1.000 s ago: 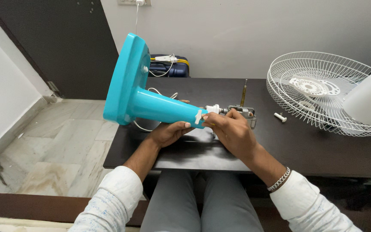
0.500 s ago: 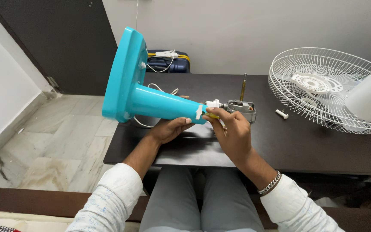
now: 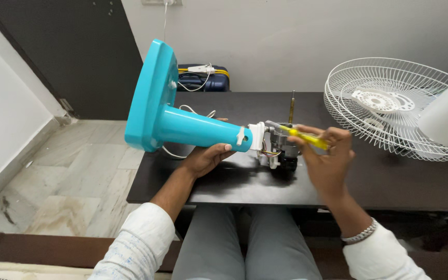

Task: The person assembles a small tabletop fan by connecting the motor to the blue base, securing it with a screwdriver, and routing the power cord through the base. They then attach a black plastic backplate to the base.

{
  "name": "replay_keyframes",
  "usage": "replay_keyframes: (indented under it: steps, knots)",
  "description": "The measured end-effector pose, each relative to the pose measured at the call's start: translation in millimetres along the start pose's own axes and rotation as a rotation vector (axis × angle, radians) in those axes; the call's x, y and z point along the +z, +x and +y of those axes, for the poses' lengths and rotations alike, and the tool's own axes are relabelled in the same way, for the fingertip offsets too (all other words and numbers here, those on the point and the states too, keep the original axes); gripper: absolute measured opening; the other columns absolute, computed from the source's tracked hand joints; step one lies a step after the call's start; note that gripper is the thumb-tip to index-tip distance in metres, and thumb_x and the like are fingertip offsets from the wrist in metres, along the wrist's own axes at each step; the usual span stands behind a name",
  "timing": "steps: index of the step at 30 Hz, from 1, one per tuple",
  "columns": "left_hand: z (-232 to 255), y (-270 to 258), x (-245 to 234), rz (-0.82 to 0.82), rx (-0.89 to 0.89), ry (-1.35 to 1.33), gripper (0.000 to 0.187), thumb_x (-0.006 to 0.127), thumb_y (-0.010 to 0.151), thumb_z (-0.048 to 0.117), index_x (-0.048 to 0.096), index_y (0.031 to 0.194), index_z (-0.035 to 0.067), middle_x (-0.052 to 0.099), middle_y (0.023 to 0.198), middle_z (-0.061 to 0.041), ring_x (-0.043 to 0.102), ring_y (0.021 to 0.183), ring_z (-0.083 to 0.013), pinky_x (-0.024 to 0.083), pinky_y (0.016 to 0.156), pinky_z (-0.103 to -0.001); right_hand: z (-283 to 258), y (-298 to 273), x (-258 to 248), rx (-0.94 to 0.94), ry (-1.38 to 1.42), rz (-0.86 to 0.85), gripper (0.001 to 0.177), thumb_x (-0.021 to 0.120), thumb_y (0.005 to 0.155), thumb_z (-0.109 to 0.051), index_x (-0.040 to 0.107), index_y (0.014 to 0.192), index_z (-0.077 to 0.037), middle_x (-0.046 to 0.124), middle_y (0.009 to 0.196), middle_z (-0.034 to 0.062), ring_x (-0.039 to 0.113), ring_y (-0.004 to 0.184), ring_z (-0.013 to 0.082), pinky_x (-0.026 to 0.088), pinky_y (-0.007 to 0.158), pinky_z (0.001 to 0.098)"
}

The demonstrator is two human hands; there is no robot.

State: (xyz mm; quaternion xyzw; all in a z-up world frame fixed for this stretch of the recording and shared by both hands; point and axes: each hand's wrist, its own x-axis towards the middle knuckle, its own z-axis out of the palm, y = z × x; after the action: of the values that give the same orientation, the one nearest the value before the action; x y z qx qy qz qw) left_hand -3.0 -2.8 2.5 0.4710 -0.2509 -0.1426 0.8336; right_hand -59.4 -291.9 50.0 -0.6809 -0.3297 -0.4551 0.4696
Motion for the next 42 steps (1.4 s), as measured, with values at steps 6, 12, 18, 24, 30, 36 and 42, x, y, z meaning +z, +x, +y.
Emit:
replay_keyframes:
  steps: [6,12,18,24,30,36,42]
  knots:
    - [1,-1,5,0.033,0.017,0.002,0.073,0.068,0.092,0.005,0.028,0.152,0.016,0.056,0.134,-0.011,0.061,0.126,-0.0249,0.051,0.113,-0.042,26,-8,-66,0.228,-0.503,-0.124,0.02,0.077,0.097,-0.01,0.063,0.108,-0.003,0.076,0.111,0.0137,0.076,0.102,0.0245,0.062,0.081,0.033]
    - [2,1,7,0.08,0.012,0.013,0.076,0.071,0.091,0.011,0.028,0.153,0.016,0.056,0.135,-0.012,0.061,0.125,-0.0241,0.052,0.111,-0.041,55,-27,-92,0.476,-0.779,-0.261,0.018,0.077,0.092,-0.02,0.077,0.108,-0.011,0.076,0.111,0.0085,0.075,0.094,0.0252,0.06,0.084,0.0385]
    - [5,5,12,0.164,-0.029,0.042,0.083,0.074,0.087,0.018,0.026,0.154,0.015,0.052,0.139,-0.013,0.058,0.128,-0.025,0.051,0.112,-0.041,52,-34,-93,0.624,-0.823,-0.364,0.021,0.073,0.091,-0.026,0.076,0.11,-0.017,0.075,0.113,0.0026,0.073,0.098,0.0266,0.058,0.084,0.0418]
    - [6,9,12,0.26,-0.087,0.041,0.089,0.076,0.084,0.024,0.024,0.155,0.014,0.046,0.145,-0.017,0.056,0.132,-0.0274,0.05,0.113,-0.039,46,-32,-87,0.69,-0.937,-0.558,0.022,0.069,0.092,-0.032,0.074,0.112,-0.022,0.073,0.117,-0.0047,0.073,0.1,0.0206,0.058,0.085,0.0389]
    - [3,12,10,0.293,-0.113,0.004,0.089,0.076,0.085,0.027,0.024,0.156,0.013,0.044,0.147,-0.016,0.055,0.132,-0.0279,0.047,0.11,-0.038,48,-34,-86,0.617,-0.965,-0.544,0.026,0.068,0.093,-0.037,0.075,0.112,-0.02,0.071,0.122,-0.0034,0.071,0.103,0.0196,0.058,0.085,0.0382]
    - [2,14,9,0.313,-0.135,-0.018,0.084,0.074,0.085,0.029,0.027,0.153,0.016,0.046,0.145,-0.012,0.056,0.13,-0.0279,0.05,0.112,-0.038,49,-35,-84,0.562,-0.996,-0.516,0.03,0.068,0.093,-0.042,0.076,0.107,-0.018,0.071,0.122,-0.0019,0.072,0.1,0.0184,0.059,0.082,0.0365]
    - [-1,15,7,0.331,-0.14,-0.016,0.08,0.073,0.088,0.035,0.031,0.152,0.011,0.047,0.145,-0.013,0.056,0.131,-0.028,0.05,0.114,-0.04,49,-35,-83,0.568,-0.992,-0.505,0.029,0.068,0.094,-0.042,0.077,0.106,-0.018,0.072,0.119,-0.0027,0.073,0.098,0.0169,0.06,0.082,0.036]
